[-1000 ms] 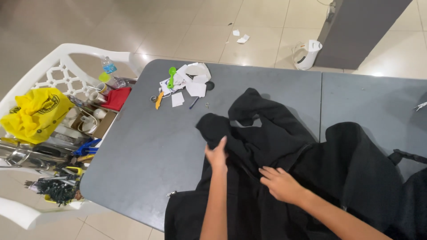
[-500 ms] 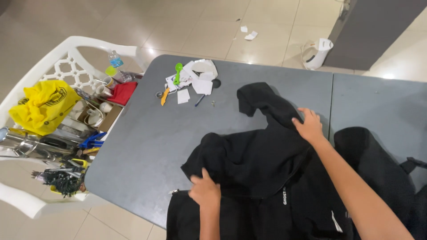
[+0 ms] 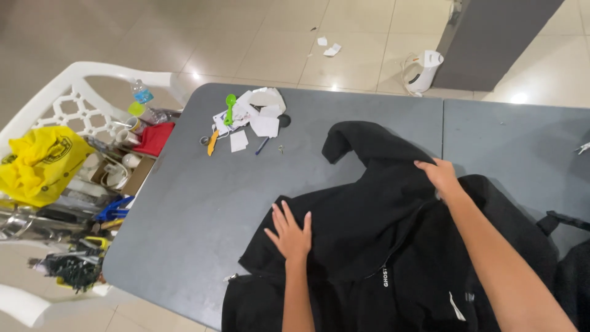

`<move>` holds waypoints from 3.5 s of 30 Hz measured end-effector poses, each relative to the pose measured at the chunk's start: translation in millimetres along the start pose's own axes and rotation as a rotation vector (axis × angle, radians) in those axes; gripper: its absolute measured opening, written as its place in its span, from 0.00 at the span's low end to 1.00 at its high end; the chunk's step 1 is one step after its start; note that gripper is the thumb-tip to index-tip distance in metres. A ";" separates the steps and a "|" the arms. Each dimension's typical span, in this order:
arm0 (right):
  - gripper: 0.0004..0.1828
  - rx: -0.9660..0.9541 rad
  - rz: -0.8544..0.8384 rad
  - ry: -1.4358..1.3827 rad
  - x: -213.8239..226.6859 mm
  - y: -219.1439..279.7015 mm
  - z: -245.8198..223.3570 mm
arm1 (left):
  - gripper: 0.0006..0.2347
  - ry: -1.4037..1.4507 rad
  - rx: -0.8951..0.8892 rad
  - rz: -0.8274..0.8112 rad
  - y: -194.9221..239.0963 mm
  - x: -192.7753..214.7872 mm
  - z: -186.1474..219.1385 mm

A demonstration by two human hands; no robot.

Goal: The person places a blue tool and a green cup into a white plastic chair filled with various items. They then fold a red cloth and a black jacket on a gray table, placing the folded items into the chair.

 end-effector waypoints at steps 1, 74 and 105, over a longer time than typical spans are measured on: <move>0.21 -0.002 -0.004 0.001 -4.0 8.8 -6.7 | 0.36 -0.003 0.004 0.000 -2.1 17.7 16.0; 0.20 0.887 -0.101 0.682 -139.1 467.2 -151.6 | 0.20 1.571 0.376 -0.360 207.2 83.2 20.3; 0.49 0.512 -0.386 1.007 -76.4 365.7 6.2 | 0.24 0.380 -0.269 -0.032 169.2 168.4 29.0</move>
Point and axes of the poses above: each hand's wrist, its own y-axis away from the middle knuckle, its own x-axis out of the back of the hand, z = x × y, the point moved 5 cm from there along -y, towards the middle knuckle
